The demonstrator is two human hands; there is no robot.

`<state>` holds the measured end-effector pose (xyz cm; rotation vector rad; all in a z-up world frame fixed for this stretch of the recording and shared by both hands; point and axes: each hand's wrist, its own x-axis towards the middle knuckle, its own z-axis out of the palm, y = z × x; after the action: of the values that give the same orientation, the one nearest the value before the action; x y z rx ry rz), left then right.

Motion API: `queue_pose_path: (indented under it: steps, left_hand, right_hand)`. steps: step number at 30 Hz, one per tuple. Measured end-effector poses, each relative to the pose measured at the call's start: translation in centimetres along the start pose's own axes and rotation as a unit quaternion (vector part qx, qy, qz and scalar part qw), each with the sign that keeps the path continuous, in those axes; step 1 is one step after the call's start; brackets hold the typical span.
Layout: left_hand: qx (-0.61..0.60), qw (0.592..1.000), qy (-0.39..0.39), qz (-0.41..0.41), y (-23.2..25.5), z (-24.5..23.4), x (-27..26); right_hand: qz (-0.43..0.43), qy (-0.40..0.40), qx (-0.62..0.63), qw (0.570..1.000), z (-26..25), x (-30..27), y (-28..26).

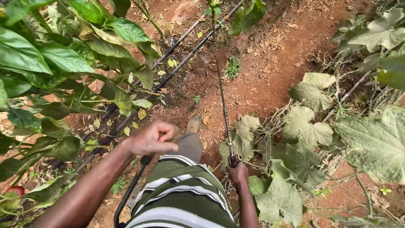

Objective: The person is walking through a garden area and using a hand-held sprayer to apply liquid to vegetable plants.

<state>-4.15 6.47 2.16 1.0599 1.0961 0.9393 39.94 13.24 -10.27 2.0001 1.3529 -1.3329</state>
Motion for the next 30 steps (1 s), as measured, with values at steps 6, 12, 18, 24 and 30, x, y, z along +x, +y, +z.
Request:
queue_pose_path:
  steps: [6,12,18,24,30]
  left_hand:
    - [0.041,0.997,0.01,-0.057,8.6,1.7,4.5]
    - [0.222,0.889,0.169,-0.364,-10.2,-3.3,21.4]
    - [0.218,0.841,0.153,-0.47,-10.6,-5.9,25.1]
    - [0.193,0.87,0.174,-0.42,-10.3,-8.8,25.2]
    - [0.172,0.862,0.176,-0.444,-11.0,-9.2,27.6]
  right_hand:
    - [0.077,-0.027,0.083,0.993,-4.5,-4.8,-8.5]
    - [0.069,-0.008,0.111,0.991,-4.8,-3.2,-9.5]
    - [0.095,-0.029,0.117,0.988,-7.0,-3.8,-13.1]
    - [0.116,-0.05,0.114,0.985,-10.2,-5.2,-17.0]
    - [0.077,-0.053,0.061,0.994,-9.5,0.7,-12.5]
